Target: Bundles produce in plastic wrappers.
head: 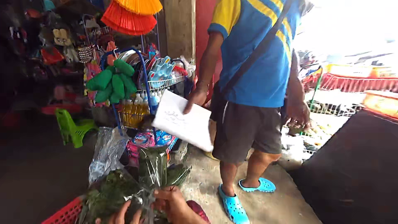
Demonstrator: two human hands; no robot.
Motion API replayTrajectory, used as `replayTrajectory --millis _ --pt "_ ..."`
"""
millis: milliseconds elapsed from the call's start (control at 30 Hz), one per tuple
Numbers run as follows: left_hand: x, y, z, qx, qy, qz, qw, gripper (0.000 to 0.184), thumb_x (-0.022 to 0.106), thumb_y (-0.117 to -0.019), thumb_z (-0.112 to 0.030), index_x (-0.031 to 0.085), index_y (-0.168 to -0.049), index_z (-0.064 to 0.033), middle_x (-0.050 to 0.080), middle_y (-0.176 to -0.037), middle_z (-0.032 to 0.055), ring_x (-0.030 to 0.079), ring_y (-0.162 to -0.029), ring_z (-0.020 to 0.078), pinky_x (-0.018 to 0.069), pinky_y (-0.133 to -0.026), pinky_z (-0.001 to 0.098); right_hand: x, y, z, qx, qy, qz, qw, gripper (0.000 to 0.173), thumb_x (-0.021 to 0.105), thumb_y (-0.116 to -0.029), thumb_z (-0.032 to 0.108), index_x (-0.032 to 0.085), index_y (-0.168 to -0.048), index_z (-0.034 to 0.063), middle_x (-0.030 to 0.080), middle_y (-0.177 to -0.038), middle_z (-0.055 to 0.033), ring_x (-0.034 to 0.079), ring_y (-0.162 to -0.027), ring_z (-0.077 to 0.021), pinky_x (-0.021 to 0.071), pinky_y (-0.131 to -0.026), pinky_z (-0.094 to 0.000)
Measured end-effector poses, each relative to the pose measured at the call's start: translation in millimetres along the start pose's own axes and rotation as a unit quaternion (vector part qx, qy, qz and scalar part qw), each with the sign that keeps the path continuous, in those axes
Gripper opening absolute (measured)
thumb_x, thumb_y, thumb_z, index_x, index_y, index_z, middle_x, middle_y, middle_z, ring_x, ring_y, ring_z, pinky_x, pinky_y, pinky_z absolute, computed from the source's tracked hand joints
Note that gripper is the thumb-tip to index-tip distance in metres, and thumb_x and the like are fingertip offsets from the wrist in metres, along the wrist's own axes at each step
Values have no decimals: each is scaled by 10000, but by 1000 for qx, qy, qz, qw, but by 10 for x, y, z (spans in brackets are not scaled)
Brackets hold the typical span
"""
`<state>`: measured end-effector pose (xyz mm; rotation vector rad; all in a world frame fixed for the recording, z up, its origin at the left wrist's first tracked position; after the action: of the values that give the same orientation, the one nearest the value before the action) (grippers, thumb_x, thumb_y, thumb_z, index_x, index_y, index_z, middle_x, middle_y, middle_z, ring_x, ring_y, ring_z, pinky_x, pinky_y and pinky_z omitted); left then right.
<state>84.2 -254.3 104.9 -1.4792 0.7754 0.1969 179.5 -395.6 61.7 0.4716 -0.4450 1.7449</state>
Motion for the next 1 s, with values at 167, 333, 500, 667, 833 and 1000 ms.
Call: replayTrajectory --millis 167,333,500,667,833,1000 --pt "31 131 85 -65 -7 143 988 76 755 -865 -69 783 -909 -13 720 -1001 240 674 -988 480 496 -835 644 105 91 -192 17 -14 0 1000 390 567 -946 -5 572 -579 127 587 -528 31 615 -528 -110 585 -666 -342" --pt "120 278 227 -263 42 245 932 195 685 -918 -12 719 -1095 61 691 -1134 298 685 -1051 482 539 -892 621 218 195 -366 2 -12 -11 1000 409 571 -940 7 535 -554 137 616 -537 11 641 -537 -115 583 -646 -318" --pt "192 395 371 -368 122 306 869 236 670 -965 -90 710 -1153 47 715 -1111 244 678 -1094 406 494 -1008 559 210 204 -446 32 -57 -24 998 410 546 -942 -4 541 -557 136 580 -511 27 612 -514 -110 580 -647 -333" --pt "404 617 484 -409 150 347 831 216 674 -977 -138 743 -1120 8 742 -1081 184 702 -1063 318 508 -1008 498 106 188 -705 96 -85 -55 990 429 524 -970 -33 523 -568 118 527 -482 29 551 -470 -97 565 -615 -320" --pt "724 862 544 -437 152 360 810 203 701 -953 -144 759 -1095 -12 749 -1080 158 701 -1074 285 505 -1019 473 -74 79 -1014 155 -97 -84 979 429 525 -996 -32 502 -590 106 484 -471 25 500 -440 -98 543 -571 -306" --pt "880 913 468 -435 176 378 798 169 676 -956 -113 756 -1065 -13 752 -1048 137 711 -1027 249 524 -993 456 -352 -37 -1190 204 -132 -59 968 424 462 -1035 14 511 -629 123 470 -464 37 509 -439 -106 571 -608 -346"
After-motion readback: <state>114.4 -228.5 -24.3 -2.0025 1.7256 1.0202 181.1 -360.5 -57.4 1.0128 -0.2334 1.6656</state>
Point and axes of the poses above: each hand's wrist, its own y-axis away from the middle knuckle, its own x-axis out of the palm, z = x × y, the point moved 8 cm from there along -y, towards the middle knuckle
